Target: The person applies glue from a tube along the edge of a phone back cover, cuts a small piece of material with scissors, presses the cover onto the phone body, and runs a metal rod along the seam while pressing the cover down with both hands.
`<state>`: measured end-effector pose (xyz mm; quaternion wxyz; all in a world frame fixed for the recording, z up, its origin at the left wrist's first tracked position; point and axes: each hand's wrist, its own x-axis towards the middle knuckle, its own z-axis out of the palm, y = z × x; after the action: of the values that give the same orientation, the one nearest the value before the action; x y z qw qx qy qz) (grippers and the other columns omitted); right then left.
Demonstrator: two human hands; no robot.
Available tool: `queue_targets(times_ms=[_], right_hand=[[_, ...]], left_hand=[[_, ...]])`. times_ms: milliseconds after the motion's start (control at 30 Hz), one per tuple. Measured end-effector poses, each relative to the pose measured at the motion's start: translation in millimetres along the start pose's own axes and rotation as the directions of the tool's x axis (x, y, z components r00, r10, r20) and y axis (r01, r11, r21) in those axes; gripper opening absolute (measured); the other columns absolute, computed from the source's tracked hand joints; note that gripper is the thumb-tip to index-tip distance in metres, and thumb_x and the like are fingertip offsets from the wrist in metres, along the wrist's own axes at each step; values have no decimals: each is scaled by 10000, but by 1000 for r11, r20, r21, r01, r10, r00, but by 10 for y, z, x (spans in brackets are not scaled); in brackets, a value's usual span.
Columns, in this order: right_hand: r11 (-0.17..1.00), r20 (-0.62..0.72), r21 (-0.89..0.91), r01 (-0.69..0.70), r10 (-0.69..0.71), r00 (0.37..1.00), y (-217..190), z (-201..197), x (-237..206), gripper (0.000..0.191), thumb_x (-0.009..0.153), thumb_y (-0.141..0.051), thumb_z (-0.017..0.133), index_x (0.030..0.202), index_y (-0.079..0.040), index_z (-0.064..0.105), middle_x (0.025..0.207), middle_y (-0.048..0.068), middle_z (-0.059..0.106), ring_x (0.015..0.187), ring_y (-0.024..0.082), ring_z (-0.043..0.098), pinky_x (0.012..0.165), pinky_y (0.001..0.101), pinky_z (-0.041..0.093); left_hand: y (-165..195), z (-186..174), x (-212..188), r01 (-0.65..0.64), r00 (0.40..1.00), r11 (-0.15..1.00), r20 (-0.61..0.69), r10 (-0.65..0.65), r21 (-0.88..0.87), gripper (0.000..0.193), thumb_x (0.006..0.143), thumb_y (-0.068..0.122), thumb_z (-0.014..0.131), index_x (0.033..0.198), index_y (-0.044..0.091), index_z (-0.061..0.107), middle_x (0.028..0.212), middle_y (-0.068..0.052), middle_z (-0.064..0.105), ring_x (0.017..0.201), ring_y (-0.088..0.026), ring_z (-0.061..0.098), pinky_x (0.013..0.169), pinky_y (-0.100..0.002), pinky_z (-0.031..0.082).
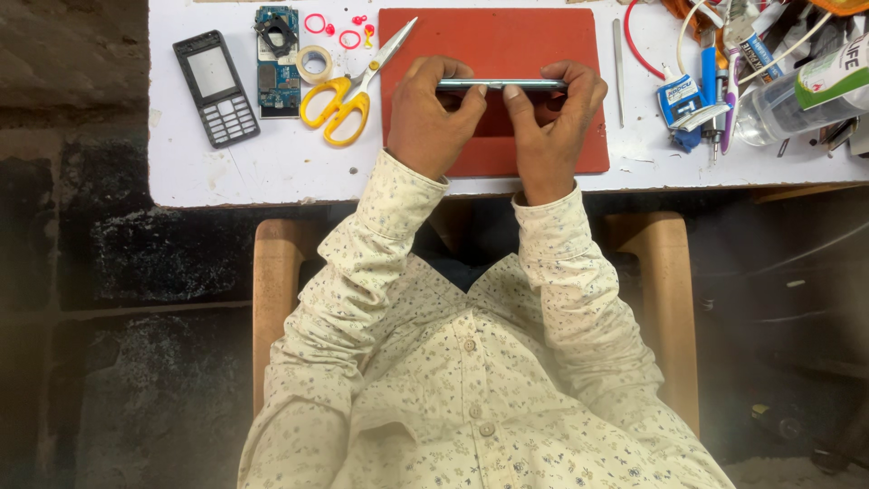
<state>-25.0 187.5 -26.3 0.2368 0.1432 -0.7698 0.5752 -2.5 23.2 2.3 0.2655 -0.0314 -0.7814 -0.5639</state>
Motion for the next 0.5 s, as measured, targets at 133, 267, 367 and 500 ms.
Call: queue_targets(times_ms=[133,267,367,500], right_hand=[[992,0,-110,59,-59,998,-3,0,-1,478,946,-146,873,1238,-69,504,1233,72,392,1122,183,461,977,338,489],[987,-12,-149,66,-68,998,3,17,-34,527,926,-168,910,1232,-63,494,1237,82,398,1163,210,439,1012,364,451],[986,-20,-155,63,-66,998,18,25,-46,551,920,-191,930,1217,-60,484,1228,83,401,1160,211,426,1000,363,446],[992,-15,-117,35,-37,999,39,25,-47,542,923,-192,917,1214,-61,479,1228,84,388,1157,204,428,983,354,466]], left_hand=[[11,1,-1,17,1000,1000,0,-17,-2,246,841,167,805,964,-4,677,996,-120,699,841,-219,725,742,-328,600],[26,31,-33,-5,1000,999,-30,7,34,269,835,182,821,956,-4,669,1000,-121,683,853,-221,714,758,-335,598],[34,61,-65,3,998,998,-58,0,58,274,820,182,830,939,-2,666,988,-122,668,854,-228,689,726,-338,582],[36,62,-68,28,998,999,-53,-27,34,266,824,179,819,943,0,663,998,-112,662,846,-208,689,721,-326,586]])
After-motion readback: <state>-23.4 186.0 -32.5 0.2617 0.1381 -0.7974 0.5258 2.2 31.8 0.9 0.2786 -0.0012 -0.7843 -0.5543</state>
